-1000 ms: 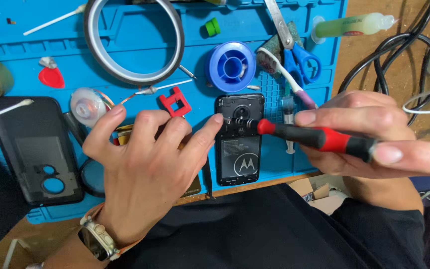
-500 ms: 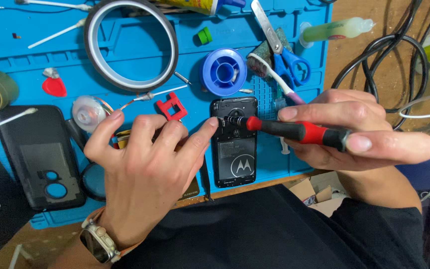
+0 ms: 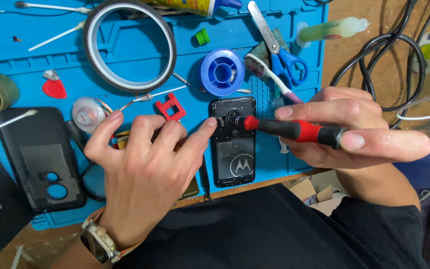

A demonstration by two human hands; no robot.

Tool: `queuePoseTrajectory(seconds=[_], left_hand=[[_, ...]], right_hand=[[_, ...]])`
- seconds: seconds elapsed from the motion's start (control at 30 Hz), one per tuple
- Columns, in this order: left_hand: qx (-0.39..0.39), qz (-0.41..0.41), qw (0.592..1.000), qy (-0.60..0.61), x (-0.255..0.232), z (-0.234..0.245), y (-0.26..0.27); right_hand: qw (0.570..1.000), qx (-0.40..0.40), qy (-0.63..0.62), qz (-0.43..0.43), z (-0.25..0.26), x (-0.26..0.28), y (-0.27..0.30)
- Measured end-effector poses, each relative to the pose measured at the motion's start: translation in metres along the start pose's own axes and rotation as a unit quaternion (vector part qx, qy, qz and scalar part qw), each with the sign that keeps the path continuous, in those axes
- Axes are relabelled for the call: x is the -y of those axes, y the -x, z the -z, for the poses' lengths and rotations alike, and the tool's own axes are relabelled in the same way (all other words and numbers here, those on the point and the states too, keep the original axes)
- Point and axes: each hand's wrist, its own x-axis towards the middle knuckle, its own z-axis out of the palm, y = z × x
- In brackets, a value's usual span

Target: The person uses a screwdriver to remove screws from the back of a disassembled Motorola smartphone. They then use a red plastic prying tool to lift and separate the phone's back cover from the main body. Finally, the person holds the separated back cover and inspects the phone's internal components.

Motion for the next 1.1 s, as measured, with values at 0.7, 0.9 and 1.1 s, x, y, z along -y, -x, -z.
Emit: queuePoseTrajectory(seconds=[0.7,0.9,1.1], left_hand=[[-0.154,0.041,0.968,0.196,-0.001,0.025,-0.011],[-0.232,-0.003,0.939,0.253,-0.013,0.018,-0.026],[-0.279,-0.050,0.931,0.232,-0.014,0.014,-0.033]], right_hand=[[0.970,-0.012,0.066,0.234,-0.011,0.032,-0.077],[0.963,-0.044,0.148,0.223,-0.004,0.048,-0.065],[0.969,-0.003,0.136,0.206,0.002,0.051,-0.065]])
